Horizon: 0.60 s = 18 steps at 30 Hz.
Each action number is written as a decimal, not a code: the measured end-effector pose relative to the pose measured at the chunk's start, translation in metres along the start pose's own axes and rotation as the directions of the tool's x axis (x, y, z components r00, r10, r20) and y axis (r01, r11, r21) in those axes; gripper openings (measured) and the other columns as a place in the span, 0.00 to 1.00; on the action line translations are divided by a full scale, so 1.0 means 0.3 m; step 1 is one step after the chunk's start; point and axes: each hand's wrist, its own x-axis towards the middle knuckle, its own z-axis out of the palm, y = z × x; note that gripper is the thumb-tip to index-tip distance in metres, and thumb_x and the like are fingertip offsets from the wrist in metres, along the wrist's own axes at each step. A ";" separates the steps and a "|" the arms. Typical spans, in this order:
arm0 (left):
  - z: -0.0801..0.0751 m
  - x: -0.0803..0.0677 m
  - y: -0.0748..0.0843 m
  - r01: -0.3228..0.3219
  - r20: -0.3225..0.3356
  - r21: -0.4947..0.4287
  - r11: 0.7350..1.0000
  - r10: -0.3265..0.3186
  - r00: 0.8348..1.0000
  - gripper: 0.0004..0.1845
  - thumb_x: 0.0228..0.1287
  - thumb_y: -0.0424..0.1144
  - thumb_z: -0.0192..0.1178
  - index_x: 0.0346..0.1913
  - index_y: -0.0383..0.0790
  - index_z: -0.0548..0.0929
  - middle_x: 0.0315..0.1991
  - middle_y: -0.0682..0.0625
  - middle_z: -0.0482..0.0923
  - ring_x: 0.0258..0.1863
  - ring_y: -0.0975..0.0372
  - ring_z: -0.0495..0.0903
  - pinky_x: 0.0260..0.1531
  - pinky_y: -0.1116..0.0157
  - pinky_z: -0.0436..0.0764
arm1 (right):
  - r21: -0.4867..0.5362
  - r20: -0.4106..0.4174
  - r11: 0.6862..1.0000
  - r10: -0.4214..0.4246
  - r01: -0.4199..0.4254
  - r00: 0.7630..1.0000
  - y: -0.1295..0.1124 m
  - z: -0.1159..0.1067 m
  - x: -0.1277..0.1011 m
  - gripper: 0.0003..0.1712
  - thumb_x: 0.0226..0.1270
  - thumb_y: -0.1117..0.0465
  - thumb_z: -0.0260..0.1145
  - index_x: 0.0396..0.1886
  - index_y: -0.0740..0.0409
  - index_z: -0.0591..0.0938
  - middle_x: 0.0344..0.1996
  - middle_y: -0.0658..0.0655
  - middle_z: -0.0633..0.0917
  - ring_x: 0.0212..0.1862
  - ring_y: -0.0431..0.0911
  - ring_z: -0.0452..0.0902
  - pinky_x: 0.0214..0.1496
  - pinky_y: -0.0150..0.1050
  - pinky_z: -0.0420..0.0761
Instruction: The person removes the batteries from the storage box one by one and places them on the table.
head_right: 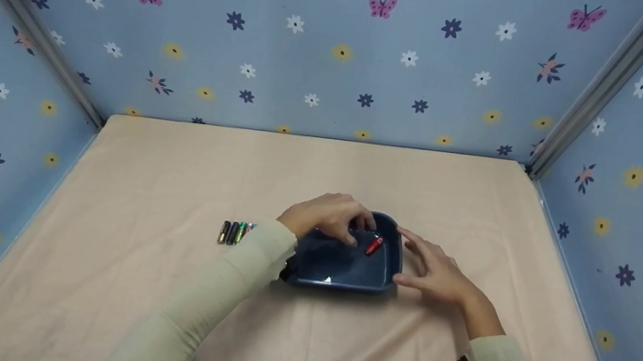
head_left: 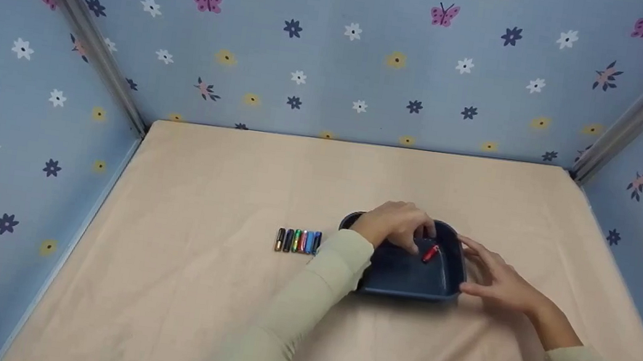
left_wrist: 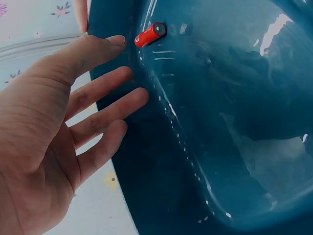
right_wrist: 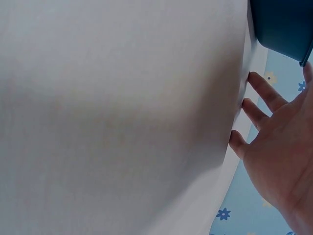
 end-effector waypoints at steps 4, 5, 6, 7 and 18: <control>0.017 0.022 0.014 0.013 0.004 -0.033 0.999 -0.013 1.000 0.29 0.74 0.47 0.76 0.75 0.55 0.85 0.64 0.53 0.92 0.65 0.59 0.87 0.73 0.58 0.83 | -0.002 0.000 1.000 0.007 -0.007 1.000 0.008 0.002 -0.001 0.55 0.74 0.54 0.78 0.93 0.38 0.60 0.85 0.70 0.72 0.84 0.76 0.65 0.79 0.87 0.51; 0.024 0.027 0.017 0.019 0.004 -0.041 0.999 -0.018 1.000 0.29 0.74 0.47 0.76 0.76 0.55 0.85 0.64 0.53 0.92 0.64 0.59 0.87 0.72 0.59 0.83 | -0.002 0.000 1.000 0.011 -0.011 1.000 0.009 0.003 -0.001 0.54 0.74 0.53 0.78 0.93 0.37 0.60 0.85 0.70 0.72 0.84 0.76 0.64 0.79 0.87 0.51; 0.031 0.032 0.019 0.024 0.006 -0.054 0.998 -0.023 1.000 0.29 0.74 0.47 0.76 0.76 0.54 0.85 0.64 0.52 0.92 0.63 0.60 0.88 0.72 0.59 0.83 | -0.005 -0.002 1.000 0.014 -0.014 1.000 0.009 0.005 -0.001 0.54 0.74 0.53 0.78 0.93 0.37 0.60 0.84 0.70 0.73 0.85 0.76 0.64 0.79 0.87 0.51; 0.039 0.036 0.021 0.029 0.008 -0.064 0.998 -0.029 1.000 0.30 0.74 0.47 0.76 0.76 0.54 0.84 0.63 0.52 0.92 0.62 0.60 0.88 0.72 0.59 0.84 | -0.008 -0.002 1.000 0.015 -0.015 1.000 0.010 0.006 -0.001 0.54 0.75 0.52 0.78 0.93 0.37 0.60 0.84 0.70 0.73 0.85 0.76 0.64 0.78 0.87 0.52; 0.095 0.052 0.026 0.038 -0.019 -0.091 0.995 -0.040 0.999 0.30 0.74 0.46 0.77 0.76 0.54 0.85 0.58 0.53 0.93 0.56 0.61 0.89 0.66 0.61 0.85 | 0.002 0.002 1.000 0.012 -0.012 1.000 0.011 0.003 -0.002 0.54 0.75 0.53 0.78 0.93 0.35 0.60 0.86 0.70 0.70 0.85 0.76 0.63 0.79 0.88 0.50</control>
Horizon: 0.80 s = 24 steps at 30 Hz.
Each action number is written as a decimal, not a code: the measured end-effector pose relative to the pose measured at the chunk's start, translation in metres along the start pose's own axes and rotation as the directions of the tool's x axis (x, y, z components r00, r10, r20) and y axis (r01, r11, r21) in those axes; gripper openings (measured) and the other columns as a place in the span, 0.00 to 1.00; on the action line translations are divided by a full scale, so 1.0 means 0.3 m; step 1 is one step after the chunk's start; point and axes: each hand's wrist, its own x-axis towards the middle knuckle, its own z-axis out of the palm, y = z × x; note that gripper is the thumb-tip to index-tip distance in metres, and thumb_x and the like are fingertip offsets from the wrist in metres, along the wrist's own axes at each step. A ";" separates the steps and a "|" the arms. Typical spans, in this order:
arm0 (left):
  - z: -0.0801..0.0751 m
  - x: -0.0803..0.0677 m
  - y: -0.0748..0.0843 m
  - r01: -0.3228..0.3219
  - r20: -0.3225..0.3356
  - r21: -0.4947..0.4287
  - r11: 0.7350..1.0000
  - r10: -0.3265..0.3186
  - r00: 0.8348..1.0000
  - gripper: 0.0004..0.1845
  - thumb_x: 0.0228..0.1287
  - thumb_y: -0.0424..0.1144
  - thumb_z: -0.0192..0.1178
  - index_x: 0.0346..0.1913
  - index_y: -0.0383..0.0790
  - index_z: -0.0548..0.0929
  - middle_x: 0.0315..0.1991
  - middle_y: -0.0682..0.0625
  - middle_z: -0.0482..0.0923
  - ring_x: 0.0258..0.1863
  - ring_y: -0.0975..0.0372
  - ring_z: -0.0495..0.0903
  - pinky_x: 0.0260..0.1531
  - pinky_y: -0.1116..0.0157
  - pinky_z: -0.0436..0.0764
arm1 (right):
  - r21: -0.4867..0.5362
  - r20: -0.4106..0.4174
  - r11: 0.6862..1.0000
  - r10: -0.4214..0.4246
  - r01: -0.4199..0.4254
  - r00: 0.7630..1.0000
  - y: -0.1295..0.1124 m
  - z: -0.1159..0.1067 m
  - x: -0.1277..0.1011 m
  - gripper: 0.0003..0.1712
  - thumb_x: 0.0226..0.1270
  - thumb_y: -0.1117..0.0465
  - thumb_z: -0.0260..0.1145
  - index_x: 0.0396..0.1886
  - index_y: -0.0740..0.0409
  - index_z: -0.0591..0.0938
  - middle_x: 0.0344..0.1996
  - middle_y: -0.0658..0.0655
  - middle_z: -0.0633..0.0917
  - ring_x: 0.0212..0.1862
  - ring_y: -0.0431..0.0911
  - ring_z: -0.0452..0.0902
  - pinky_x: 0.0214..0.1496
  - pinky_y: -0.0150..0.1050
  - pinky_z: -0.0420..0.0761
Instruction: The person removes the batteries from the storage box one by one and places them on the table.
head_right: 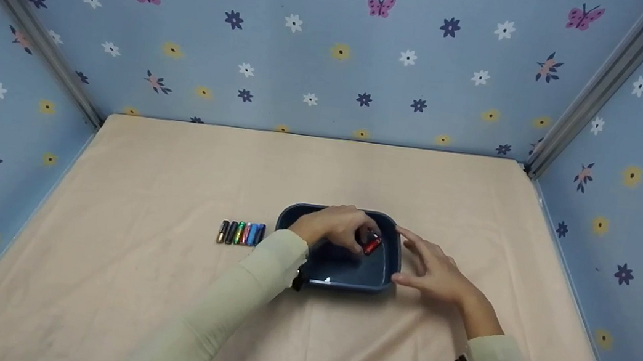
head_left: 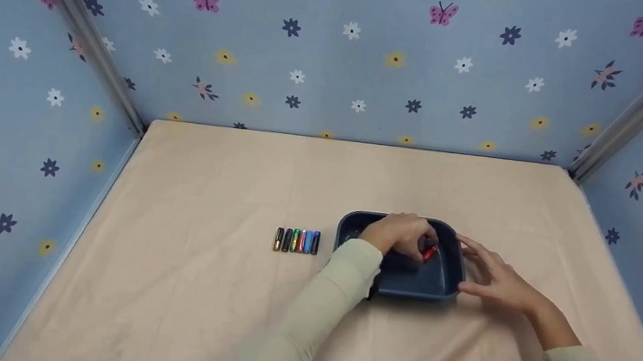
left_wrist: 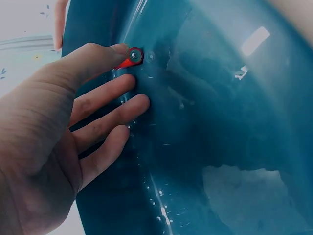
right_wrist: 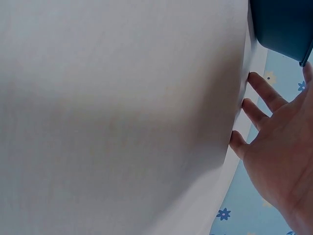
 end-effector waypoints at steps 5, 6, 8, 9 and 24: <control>0.006 0.001 0.010 0.019 0.016 -0.015 1.000 -0.019 1.000 0.33 0.74 0.47 0.76 0.79 0.55 0.81 0.58 0.54 0.93 0.54 0.63 0.88 0.67 0.62 0.85 | -0.001 0.000 1.000 -0.020 0.020 1.000 0.002 0.000 0.004 0.54 0.75 0.54 0.78 0.93 0.37 0.61 0.85 0.70 0.72 0.85 0.76 0.65 0.79 0.87 0.51; 0.006 0.000 0.014 0.029 0.026 -0.015 0.999 -0.028 0.999 0.34 0.73 0.47 0.77 0.80 0.55 0.80 0.59 0.55 0.92 0.53 0.63 0.87 0.67 0.62 0.85 | 0.004 -0.001 1.000 -0.028 0.028 1.000 0.002 0.000 0.004 0.54 0.74 0.54 0.78 0.93 0.37 0.61 0.85 0.69 0.72 0.84 0.75 0.66 0.80 0.87 0.51; 0.005 0.000 0.022 0.048 0.050 -0.006 0.999 -0.047 0.998 0.36 0.72 0.48 0.77 0.81 0.57 0.79 0.61 0.55 0.90 0.54 0.62 0.85 0.68 0.62 0.84 | 0.015 -0.003 0.999 -0.039 0.039 0.999 0.002 -0.001 0.005 0.54 0.74 0.55 0.78 0.93 0.38 0.61 0.85 0.69 0.73 0.84 0.74 0.67 0.80 0.86 0.51; 0.003 -0.001 0.026 0.055 0.063 0.000 0.998 -0.055 0.996 0.37 0.72 0.49 0.78 0.82 0.57 0.78 0.63 0.55 0.89 0.55 0.62 0.84 0.69 0.62 0.84 | 0.020 -0.002 0.999 -0.044 0.044 0.999 0.000 -0.001 0.005 0.54 0.74 0.56 0.79 0.93 0.38 0.61 0.85 0.69 0.73 0.84 0.74 0.68 0.81 0.86 0.51; 0.032 0.012 0.025 0.032 0.025 0.042 0.999 -0.033 0.999 0.32 0.74 0.43 0.76 0.78 0.57 0.82 0.59 0.54 0.89 0.49 0.62 0.82 0.62 0.62 0.85 | 0.005 -0.010 0.999 -0.038 0.038 0.999 -0.010 -0.005 0.003 0.54 0.73 0.56 0.80 0.92 0.41 0.62 0.84 0.69 0.74 0.84 0.75 0.67 0.81 0.85 0.51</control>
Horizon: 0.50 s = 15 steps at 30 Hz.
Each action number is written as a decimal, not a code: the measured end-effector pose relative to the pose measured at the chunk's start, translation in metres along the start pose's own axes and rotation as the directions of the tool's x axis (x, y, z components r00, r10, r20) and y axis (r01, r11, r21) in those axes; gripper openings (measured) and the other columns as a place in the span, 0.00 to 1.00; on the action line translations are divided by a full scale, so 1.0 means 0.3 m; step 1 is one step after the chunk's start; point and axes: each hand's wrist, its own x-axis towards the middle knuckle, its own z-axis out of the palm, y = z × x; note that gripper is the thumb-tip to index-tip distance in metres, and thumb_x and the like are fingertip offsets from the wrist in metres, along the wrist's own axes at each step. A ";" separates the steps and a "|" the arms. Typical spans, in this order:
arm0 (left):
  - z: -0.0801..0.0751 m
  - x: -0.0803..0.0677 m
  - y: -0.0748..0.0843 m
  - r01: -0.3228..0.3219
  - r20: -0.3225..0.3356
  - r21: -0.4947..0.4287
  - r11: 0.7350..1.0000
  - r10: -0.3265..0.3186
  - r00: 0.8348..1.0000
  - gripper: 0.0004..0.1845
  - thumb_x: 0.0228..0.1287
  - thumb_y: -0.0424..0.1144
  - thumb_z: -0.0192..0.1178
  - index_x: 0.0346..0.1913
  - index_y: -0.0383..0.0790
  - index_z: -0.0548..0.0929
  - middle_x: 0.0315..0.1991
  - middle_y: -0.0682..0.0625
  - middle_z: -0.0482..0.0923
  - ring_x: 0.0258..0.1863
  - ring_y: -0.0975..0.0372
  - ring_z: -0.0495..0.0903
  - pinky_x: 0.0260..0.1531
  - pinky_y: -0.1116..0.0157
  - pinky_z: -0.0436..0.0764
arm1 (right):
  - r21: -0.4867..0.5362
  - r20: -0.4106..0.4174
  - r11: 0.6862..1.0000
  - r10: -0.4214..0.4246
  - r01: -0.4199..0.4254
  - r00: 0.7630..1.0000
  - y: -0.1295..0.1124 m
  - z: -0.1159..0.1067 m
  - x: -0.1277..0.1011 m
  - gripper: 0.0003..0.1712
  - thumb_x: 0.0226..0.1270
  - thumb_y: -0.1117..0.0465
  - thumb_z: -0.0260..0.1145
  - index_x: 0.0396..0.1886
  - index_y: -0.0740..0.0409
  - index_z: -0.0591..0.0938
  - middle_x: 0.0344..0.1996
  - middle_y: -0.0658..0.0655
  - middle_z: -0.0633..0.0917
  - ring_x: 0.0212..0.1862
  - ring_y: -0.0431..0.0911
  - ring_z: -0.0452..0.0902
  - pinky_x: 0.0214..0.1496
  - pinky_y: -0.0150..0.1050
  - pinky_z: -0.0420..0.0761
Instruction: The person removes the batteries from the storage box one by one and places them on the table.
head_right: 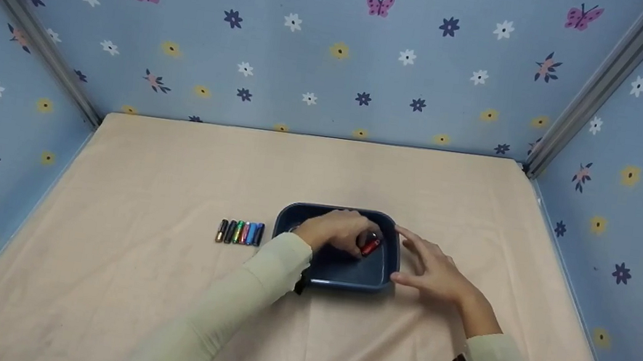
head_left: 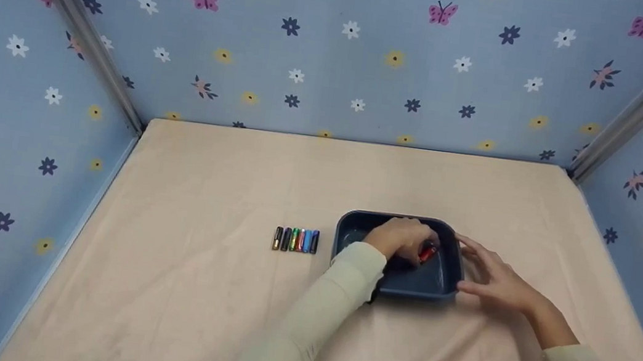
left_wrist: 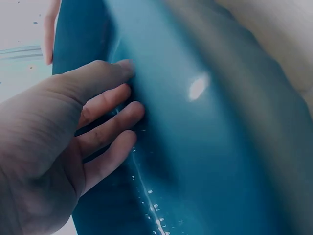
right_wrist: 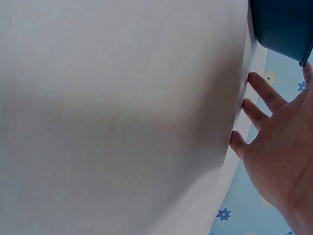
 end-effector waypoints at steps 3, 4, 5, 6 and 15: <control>0.006 0.003 -0.005 -0.019 -0.019 0.008 1.000 0.020 1.000 0.29 0.74 0.40 0.76 0.75 0.56 0.85 0.48 0.54 0.89 0.42 0.63 0.81 0.51 0.63 0.83 | 0.013 0.001 1.000 0.009 -0.009 1.000 0.003 0.002 0.000 0.55 0.73 0.55 0.79 0.93 0.40 0.62 0.84 0.69 0.74 0.84 0.74 0.67 0.81 0.85 0.50; 0.007 0.007 -0.007 -0.025 -0.019 0.007 1.000 0.025 1.000 0.28 0.74 0.39 0.75 0.74 0.55 0.85 0.46 0.54 0.88 0.41 0.63 0.81 0.49 0.63 0.82 | 0.015 0.004 1.000 0.009 -0.009 1.000 0.004 0.003 -0.001 0.55 0.73 0.55 0.79 0.93 0.40 0.61 0.84 0.69 0.73 0.84 0.75 0.67 0.81 0.85 0.50; 0.011 0.018 -0.012 -0.018 -0.015 0.004 1.000 0.018 1.000 0.27 0.74 0.39 0.75 0.73 0.56 0.86 0.44 0.55 0.87 0.40 0.64 0.81 0.47 0.64 0.81 | 0.020 0.005 1.000 0.012 -0.012 1.000 0.005 0.004 -0.001 0.55 0.74 0.55 0.79 0.93 0.39 0.61 0.84 0.69 0.73 0.84 0.74 0.66 0.81 0.85 0.49; 0.012 0.023 -0.014 -0.016 -0.010 0.001 1.000 0.016 1.000 0.27 0.74 0.39 0.75 0.73 0.56 0.86 0.43 0.56 0.86 0.40 0.64 0.81 0.46 0.65 0.80 | 0.020 0.007 1.000 0.011 -0.012 1.000 0.006 0.005 -0.001 0.55 0.74 0.55 0.79 0.93 0.39 0.61 0.85 0.69 0.72 0.85 0.74 0.66 0.81 0.85 0.49; 0.015 0.061 -0.032 -0.004 0.028 0.019 1.000 0.003 1.000 0.26 0.73 0.40 0.74 0.72 0.56 0.87 0.47 0.55 0.89 0.45 0.62 0.83 0.55 0.64 0.84 | 0.004 0.017 0.999 0.034 -0.035 0.999 -0.005 0.002 -0.005 0.55 0.74 0.54 0.79 0.93 0.38 0.60 0.85 0.69 0.71 0.85 0.75 0.62 0.79 0.88 0.50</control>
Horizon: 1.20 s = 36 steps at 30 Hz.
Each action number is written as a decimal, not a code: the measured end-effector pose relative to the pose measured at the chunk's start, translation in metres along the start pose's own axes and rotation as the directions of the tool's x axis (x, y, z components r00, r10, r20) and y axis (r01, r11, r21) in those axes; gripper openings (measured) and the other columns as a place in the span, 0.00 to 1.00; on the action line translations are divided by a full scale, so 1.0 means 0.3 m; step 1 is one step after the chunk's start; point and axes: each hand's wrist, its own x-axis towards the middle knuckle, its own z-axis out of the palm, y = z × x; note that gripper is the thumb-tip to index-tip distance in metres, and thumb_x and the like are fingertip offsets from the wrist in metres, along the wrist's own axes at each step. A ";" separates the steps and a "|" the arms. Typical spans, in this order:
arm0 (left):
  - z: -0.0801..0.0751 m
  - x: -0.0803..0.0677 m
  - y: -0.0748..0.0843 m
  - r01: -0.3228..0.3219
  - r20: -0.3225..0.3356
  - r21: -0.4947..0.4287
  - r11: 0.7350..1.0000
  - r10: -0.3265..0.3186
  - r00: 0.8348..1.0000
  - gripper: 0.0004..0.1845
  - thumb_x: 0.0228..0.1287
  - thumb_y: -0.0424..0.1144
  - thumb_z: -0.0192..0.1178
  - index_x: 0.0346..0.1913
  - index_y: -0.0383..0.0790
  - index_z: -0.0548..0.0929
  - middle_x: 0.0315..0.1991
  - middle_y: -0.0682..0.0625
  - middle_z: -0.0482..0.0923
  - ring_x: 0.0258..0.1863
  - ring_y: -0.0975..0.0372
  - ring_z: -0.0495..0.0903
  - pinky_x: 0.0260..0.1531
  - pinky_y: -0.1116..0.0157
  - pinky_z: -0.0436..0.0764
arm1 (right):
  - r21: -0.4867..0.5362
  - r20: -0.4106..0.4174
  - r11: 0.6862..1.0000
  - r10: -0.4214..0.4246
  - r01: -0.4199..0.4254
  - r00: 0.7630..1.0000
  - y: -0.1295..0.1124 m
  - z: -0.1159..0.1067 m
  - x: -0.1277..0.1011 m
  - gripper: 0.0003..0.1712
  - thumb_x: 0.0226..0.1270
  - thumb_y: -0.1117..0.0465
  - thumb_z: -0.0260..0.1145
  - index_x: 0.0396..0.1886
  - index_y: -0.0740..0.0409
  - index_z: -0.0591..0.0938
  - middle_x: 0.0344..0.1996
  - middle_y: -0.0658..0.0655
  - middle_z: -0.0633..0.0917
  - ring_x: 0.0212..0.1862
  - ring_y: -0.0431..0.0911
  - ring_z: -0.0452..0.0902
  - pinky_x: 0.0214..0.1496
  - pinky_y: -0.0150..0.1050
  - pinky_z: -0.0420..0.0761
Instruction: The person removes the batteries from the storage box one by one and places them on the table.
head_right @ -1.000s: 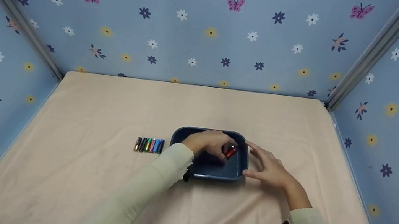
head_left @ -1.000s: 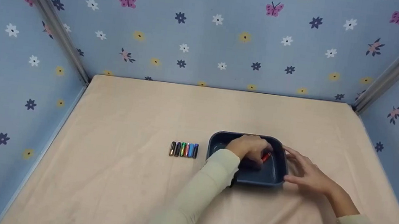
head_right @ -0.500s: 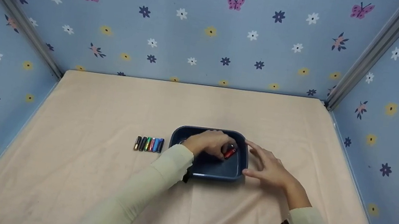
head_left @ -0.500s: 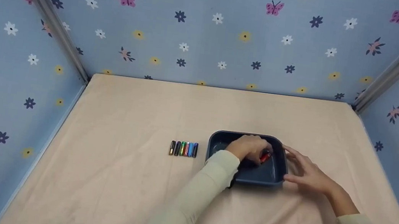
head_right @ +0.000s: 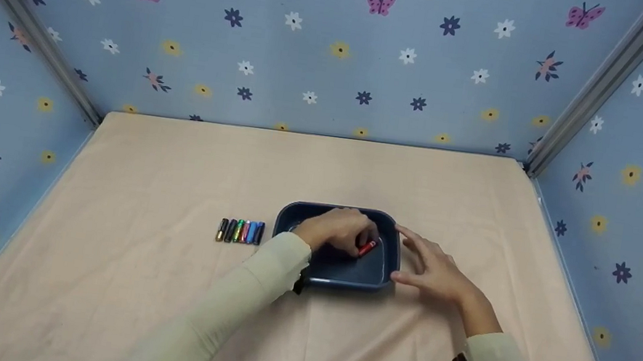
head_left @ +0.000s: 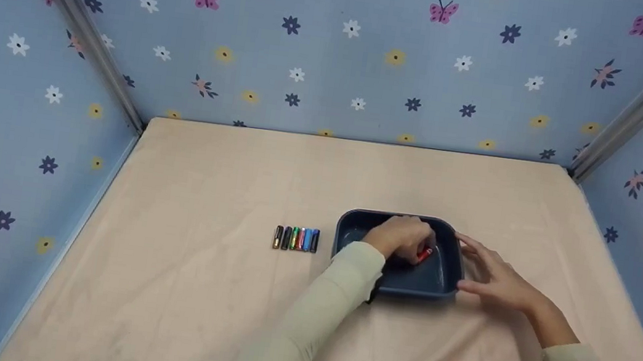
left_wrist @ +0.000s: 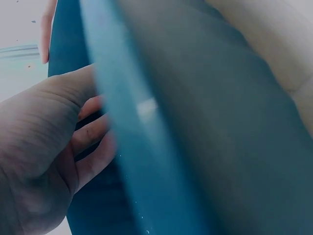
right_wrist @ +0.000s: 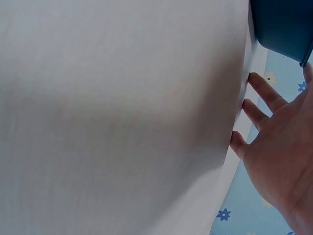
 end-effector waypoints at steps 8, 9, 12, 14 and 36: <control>-0.017 -0.049 0.021 0.010 -0.014 0.001 1.000 -0.010 1.000 0.25 0.75 0.40 0.74 0.72 0.53 0.87 0.51 0.54 0.89 0.47 0.61 0.82 0.57 0.64 0.85 | -0.015 0.001 1.000 0.005 -0.005 1.000 0.011 0.004 0.006 0.55 0.75 0.52 0.78 0.93 0.34 0.59 0.86 0.69 0.70 0.86 0.75 0.61 0.79 0.88 0.50; -0.018 -0.050 0.020 0.007 -0.016 0.006 1.000 -0.007 1.000 0.24 0.74 0.40 0.75 0.71 0.52 0.88 0.51 0.54 0.89 0.46 0.61 0.82 0.57 0.65 0.85 | -0.013 0.002 1.000 0.005 -0.005 1.000 0.010 0.004 0.006 0.55 0.75 0.52 0.78 0.93 0.34 0.59 0.86 0.69 0.70 0.86 0.75 0.60 0.79 0.88 0.50; -0.033 -0.059 0.017 -0.008 -0.027 0.021 1.000 0.008 1.000 0.23 0.73 0.41 0.76 0.68 0.51 0.89 0.52 0.54 0.90 0.47 0.62 0.83 0.57 0.64 0.85 | -0.014 -0.003 1.000 0.001 -0.001 1.000 0.008 0.002 0.005 0.55 0.74 0.52 0.78 0.93 0.35 0.59 0.85 0.68 0.72 0.86 0.74 0.61 0.79 0.87 0.50; -0.049 -0.065 0.016 -0.014 -0.026 0.032 0.999 0.014 1.000 0.23 0.71 0.41 0.77 0.67 0.51 0.90 0.54 0.53 0.91 0.48 0.61 0.83 0.61 0.63 0.86 | -0.022 -0.005 1.000 0.000 0.000 1.000 0.006 0.000 0.005 0.55 0.74 0.52 0.78 0.93 0.36 0.60 0.84 0.68 0.73 0.86 0.74 0.61 0.79 0.87 0.51; -0.119 -0.180 -0.049 -0.042 0.011 0.086 0.995 0.041 0.999 0.27 0.68 0.43 0.80 0.69 0.50 0.88 0.53 0.52 0.93 0.50 0.61 0.84 0.66 0.59 0.85 | -0.012 -0.016 1.000 -0.006 0.006 1.000 -0.007 0.004 -0.001 0.55 0.73 0.54 0.79 0.93 0.39 0.61 0.87 0.68 0.70 0.85 0.75 0.65 0.79 0.89 0.51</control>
